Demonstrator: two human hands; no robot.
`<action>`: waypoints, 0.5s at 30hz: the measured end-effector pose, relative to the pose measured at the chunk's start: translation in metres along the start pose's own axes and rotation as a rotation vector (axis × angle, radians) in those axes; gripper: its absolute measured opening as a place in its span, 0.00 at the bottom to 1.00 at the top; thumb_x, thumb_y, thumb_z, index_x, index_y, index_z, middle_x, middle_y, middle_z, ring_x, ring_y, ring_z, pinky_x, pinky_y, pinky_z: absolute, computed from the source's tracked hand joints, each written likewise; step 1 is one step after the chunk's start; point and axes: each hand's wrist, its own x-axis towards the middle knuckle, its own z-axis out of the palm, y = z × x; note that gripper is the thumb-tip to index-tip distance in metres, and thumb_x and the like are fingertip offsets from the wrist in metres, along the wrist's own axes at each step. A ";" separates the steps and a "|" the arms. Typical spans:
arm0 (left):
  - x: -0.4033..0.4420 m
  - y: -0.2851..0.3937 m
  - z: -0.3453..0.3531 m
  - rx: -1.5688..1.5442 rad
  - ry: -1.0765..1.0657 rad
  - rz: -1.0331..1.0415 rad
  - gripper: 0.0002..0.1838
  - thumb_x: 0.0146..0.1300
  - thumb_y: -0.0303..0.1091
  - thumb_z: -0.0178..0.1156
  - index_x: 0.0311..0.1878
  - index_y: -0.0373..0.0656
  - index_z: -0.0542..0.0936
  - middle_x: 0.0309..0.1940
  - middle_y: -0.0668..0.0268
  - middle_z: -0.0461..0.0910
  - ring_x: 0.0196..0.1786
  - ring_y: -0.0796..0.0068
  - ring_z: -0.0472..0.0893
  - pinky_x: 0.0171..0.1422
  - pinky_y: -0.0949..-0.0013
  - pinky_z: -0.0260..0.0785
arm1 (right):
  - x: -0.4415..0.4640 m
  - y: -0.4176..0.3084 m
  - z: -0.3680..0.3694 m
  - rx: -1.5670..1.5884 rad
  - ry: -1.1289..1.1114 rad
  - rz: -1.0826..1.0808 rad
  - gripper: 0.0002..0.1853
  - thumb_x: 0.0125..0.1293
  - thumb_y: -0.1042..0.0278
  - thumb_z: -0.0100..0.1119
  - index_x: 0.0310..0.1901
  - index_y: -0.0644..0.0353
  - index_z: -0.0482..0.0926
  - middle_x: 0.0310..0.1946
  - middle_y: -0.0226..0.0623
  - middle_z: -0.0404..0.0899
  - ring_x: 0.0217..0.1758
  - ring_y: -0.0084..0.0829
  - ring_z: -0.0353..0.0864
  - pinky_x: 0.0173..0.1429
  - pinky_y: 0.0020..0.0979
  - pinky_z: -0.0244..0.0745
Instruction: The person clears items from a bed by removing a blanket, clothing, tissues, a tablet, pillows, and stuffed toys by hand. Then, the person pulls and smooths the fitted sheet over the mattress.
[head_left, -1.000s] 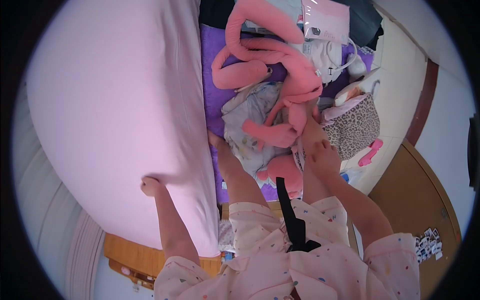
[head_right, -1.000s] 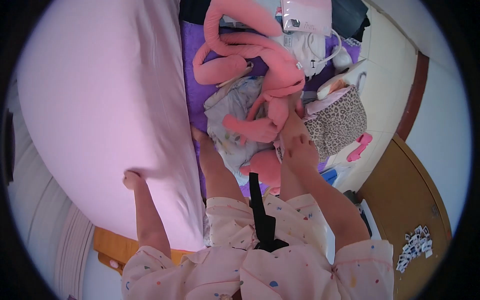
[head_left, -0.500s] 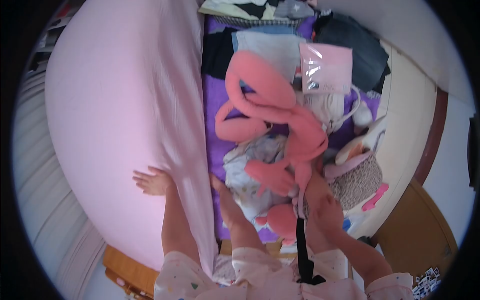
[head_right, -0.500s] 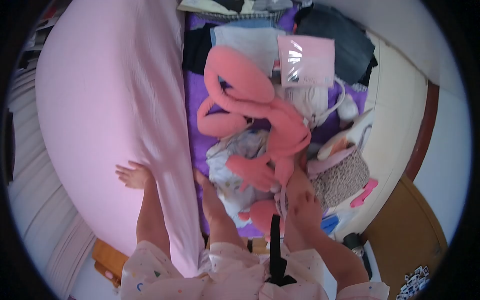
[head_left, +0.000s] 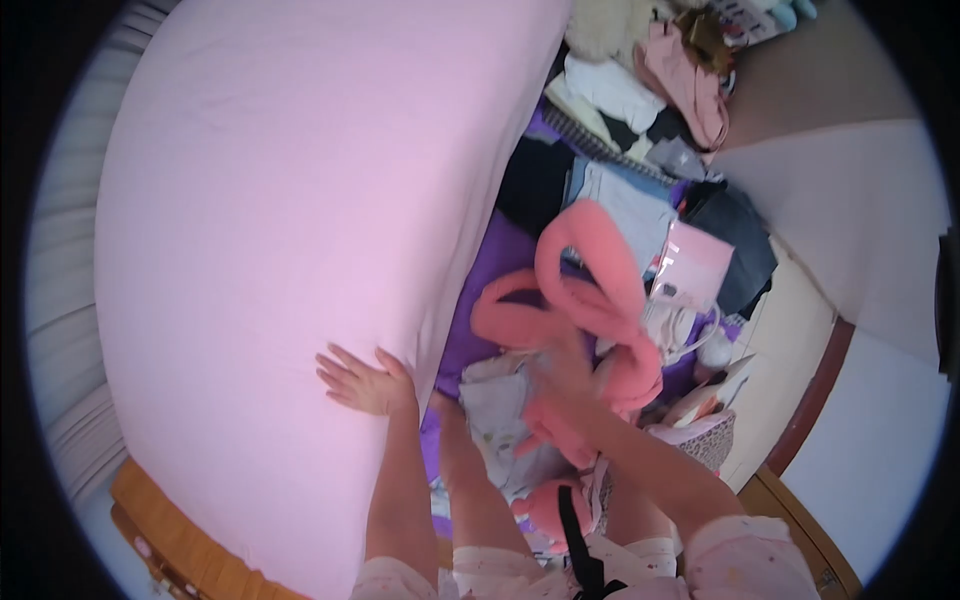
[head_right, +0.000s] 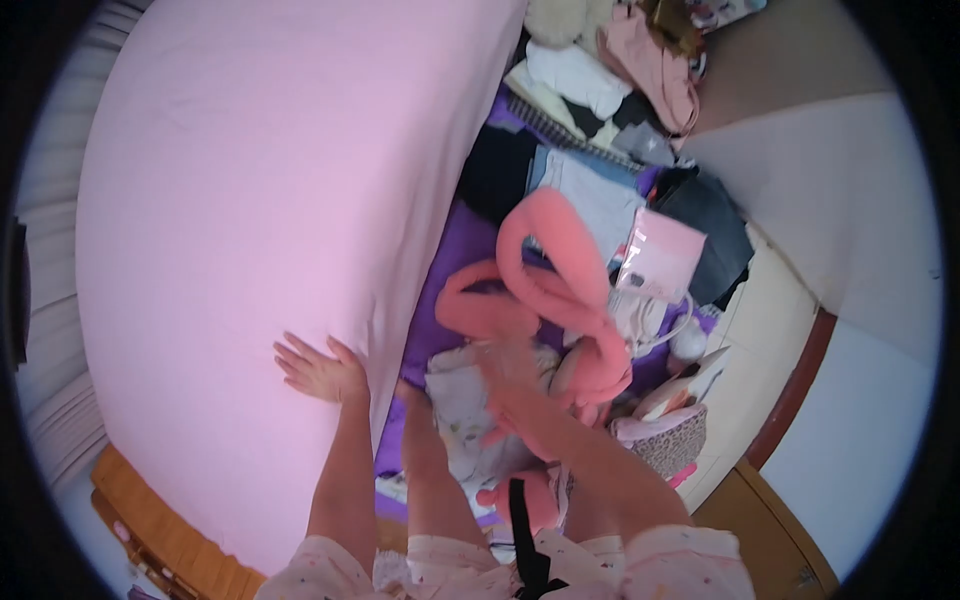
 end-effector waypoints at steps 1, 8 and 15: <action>0.001 -0.001 -0.001 -0.007 -0.023 0.001 0.39 0.68 0.58 0.42 0.77 0.47 0.54 0.77 0.53 0.50 0.77 0.46 0.50 0.76 0.38 0.42 | 0.056 -0.012 0.040 -0.255 0.042 -0.323 0.32 0.61 0.70 0.58 0.68 0.63 0.63 0.70 0.49 0.59 0.77 0.49 0.53 0.76 0.47 0.53; 0.011 -0.016 -0.007 -0.175 -0.164 0.049 0.40 0.68 0.58 0.42 0.76 0.43 0.55 0.75 0.43 0.49 0.75 0.35 0.50 0.72 0.31 0.42 | 0.221 -0.166 0.178 -0.639 0.394 -0.590 0.34 0.65 0.56 0.53 0.69 0.64 0.61 0.74 0.49 0.53 0.79 0.55 0.43 0.78 0.58 0.37; 0.052 -0.060 -0.053 -0.435 -0.520 0.108 0.36 0.67 0.50 0.48 0.74 0.40 0.59 0.75 0.45 0.51 0.75 0.38 0.50 0.74 0.36 0.41 | 0.227 -0.174 0.192 -0.818 0.383 -0.516 0.36 0.64 0.52 0.52 0.71 0.59 0.59 0.75 0.45 0.52 0.79 0.51 0.42 0.78 0.58 0.33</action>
